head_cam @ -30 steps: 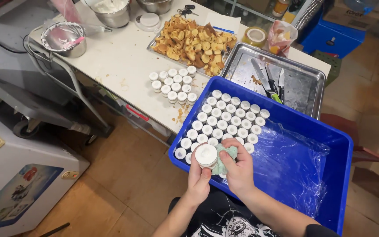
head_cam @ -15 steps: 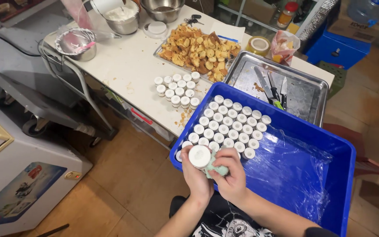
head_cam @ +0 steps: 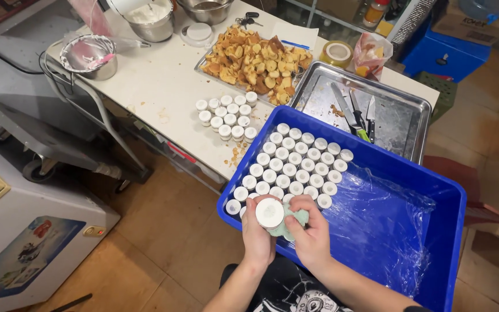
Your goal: Cleaning small white containers with a cloth and placing them in a bin.
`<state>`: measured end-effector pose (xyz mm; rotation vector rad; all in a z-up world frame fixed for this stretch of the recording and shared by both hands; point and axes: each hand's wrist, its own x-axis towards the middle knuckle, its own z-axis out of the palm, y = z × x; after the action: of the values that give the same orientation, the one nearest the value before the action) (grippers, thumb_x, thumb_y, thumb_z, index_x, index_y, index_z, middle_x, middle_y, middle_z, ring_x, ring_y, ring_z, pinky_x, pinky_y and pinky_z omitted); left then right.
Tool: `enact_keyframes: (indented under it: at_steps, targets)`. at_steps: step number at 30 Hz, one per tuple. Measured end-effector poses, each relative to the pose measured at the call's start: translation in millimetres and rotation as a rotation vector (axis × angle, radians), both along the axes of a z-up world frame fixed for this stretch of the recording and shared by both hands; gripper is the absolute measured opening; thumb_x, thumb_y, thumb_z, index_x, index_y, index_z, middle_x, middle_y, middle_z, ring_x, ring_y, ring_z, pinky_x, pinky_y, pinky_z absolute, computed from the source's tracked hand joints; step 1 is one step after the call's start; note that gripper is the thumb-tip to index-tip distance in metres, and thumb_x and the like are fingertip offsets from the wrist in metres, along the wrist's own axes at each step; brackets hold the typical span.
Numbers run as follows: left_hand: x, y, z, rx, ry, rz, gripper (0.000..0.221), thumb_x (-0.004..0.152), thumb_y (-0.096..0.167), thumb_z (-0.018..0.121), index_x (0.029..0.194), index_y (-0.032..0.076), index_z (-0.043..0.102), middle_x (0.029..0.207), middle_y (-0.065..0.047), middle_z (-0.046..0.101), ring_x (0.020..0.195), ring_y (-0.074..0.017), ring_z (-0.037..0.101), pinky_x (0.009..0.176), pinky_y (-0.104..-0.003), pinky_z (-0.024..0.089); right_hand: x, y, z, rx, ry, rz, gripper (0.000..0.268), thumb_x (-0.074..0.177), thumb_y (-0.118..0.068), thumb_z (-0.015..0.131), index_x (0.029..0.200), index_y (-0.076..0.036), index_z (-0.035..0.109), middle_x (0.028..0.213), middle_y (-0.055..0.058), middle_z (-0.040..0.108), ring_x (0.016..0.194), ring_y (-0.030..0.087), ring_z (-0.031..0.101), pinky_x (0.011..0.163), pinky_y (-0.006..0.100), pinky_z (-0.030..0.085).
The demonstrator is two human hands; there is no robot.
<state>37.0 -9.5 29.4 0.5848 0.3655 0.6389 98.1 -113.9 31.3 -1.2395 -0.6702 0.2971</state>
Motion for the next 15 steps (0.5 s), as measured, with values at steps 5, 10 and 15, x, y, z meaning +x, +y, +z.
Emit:
enact_keyframes:
  at_steps: [5,10,15]
  targets:
    - [-8,13,20,-0.053,0.083,-0.070,0.031,0.111,0.032,0.038,0.108,0.008,0.058,0.096,-0.004,0.059,0.087,-0.0113,0.061,0.075,-0.030,0.050,8,-9,-5,-0.068,-0.099,-0.002,0.019,0.091,-0.001,0.068,0.108,-0.003,0.060,0.116,0.009,0.055,0.107,0.018,0.053,0.096,0.030,0.043]
    - [-11,14,8,-0.227,0.158,-0.076,0.023,0.107,0.026,0.046,0.100,0.008,0.059,0.093,-0.004,0.064,0.086,-0.0127,0.063,0.076,-0.031,0.052,10,-13,1,-0.223,-0.180,0.038,0.018,0.089,0.000,0.071,0.104,-0.003,0.062,0.113,0.010,0.058,0.105,0.018,0.057,0.094,0.030,0.045]
    - [-10,5,10,-0.292,0.188,-0.093,0.028,0.106,0.030,0.046,0.095,0.008,0.059,0.090,-0.006,0.067,0.084,-0.0148,0.066,0.076,-0.033,0.054,9,-17,-6,-0.226,-0.154,0.074,0.016,0.090,-0.001,0.071,0.104,-0.003,0.062,0.114,0.010,0.058,0.105,0.019,0.057,0.094,0.030,0.045]
